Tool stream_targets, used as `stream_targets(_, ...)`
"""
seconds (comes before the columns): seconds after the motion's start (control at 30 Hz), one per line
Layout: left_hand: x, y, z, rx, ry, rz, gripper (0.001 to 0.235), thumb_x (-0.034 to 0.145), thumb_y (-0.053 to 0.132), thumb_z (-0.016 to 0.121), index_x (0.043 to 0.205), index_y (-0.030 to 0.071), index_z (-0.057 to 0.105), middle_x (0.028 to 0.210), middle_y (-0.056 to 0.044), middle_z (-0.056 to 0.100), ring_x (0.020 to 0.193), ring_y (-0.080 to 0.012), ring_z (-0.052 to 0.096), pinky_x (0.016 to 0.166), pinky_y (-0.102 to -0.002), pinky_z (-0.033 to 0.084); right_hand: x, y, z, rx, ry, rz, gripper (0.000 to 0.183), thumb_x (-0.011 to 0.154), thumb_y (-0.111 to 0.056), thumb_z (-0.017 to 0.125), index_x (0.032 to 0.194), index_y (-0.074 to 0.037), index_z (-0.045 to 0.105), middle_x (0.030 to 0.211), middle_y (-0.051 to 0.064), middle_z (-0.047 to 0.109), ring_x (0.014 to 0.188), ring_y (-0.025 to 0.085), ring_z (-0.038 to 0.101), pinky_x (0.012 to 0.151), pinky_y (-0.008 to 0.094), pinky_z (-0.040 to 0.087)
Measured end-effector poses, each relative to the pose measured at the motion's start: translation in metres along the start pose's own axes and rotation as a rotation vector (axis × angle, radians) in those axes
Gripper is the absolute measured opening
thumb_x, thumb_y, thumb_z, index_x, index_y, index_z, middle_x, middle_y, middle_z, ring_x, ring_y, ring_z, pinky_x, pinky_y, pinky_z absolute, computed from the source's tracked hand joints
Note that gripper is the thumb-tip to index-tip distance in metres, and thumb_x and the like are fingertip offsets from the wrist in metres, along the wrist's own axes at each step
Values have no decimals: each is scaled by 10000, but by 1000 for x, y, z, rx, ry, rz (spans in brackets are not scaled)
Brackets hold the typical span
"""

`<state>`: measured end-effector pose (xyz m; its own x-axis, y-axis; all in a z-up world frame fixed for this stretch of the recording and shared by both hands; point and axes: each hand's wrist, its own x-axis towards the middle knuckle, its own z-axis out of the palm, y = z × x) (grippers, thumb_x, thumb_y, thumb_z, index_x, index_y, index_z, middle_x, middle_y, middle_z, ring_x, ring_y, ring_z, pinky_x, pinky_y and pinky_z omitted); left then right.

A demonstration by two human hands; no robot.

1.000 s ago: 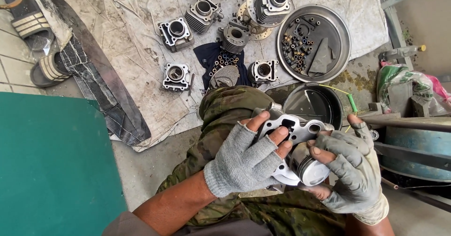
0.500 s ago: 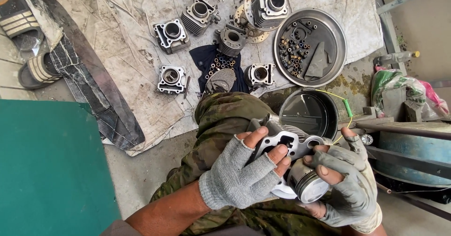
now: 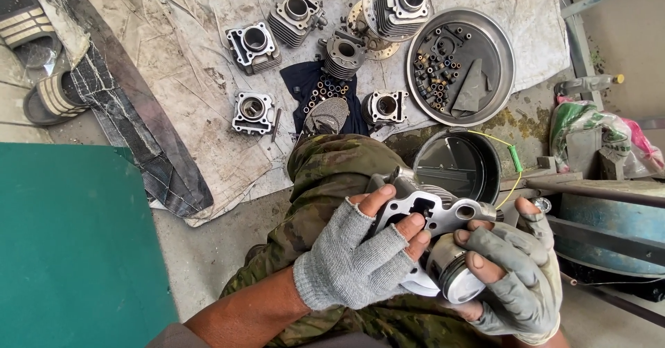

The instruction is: Inspecting and assembling motorcycle engine components, specifically fitting a piston into a cylinder block.

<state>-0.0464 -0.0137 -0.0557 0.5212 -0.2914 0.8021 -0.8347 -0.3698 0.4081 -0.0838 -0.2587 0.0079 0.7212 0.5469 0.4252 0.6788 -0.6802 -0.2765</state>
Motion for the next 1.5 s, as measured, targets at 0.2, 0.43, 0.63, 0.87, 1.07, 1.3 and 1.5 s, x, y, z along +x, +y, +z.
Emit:
stream_targets(0.2,-2,0,0,-12,-25,4,183,1069,110,613,1208,34,707,1316,-139,591,1204,-516,615,880,-569,642,4,-4,-3,13,-10,27,523,1005,-554,444,1305,-139,550,1198,126,691,1168,305,674,1271,682,345)
stream_targets(0.43,-1,-1,0,10,-25,13,171,1063,103,624,1199,40,705,1309,-140,593,1198,-511,621,851,-555,644,8,-4,-4,23,-30,39,524,986,-553,442,1252,-124,582,1185,126,688,1163,302,665,1266,704,341)
stream_targets(0.63,1,-1,0,24,-19,23,155,1056,100,661,1189,38,710,1308,-139,603,1188,-502,635,837,-549,659,9,1,-8,10,-83,-4,542,979,-569,455,1282,-131,550,1205,136,691,1175,338,661,1265,714,302)
stream_targets(0.87,0,-1,1,-15,-28,7,187,1075,117,592,1190,31,713,1314,-138,589,1194,-528,616,861,-565,625,1,5,-3,-31,-77,9,567,954,-596,465,1253,-131,589,1188,117,665,1159,318,634,1240,735,344)
stream_targets(1.07,4,-5,1,-30,-27,-27,438,1077,419,531,1222,40,696,1303,-135,616,1209,-532,633,958,-588,586,2,10,1,41,-8,43,510,991,-508,475,1259,-85,576,1229,159,654,1183,315,638,1252,754,373)
stream_targets(1.3,17,-10,2,-145,-106,-97,583,920,492,717,1201,-16,665,1201,-176,676,1247,-571,577,883,-618,575,6,19,-2,162,-55,93,677,960,-527,558,1473,-93,471,1440,141,564,1385,330,554,1373,698,298)
stream_targets(1.5,33,-18,3,-189,-125,-149,749,774,543,910,1194,-22,654,1194,-163,669,1249,-564,585,902,-636,561,17,21,-2,307,-44,248,687,961,-435,561,1489,-8,456,1469,188,567,1479,364,491,1382,607,323)
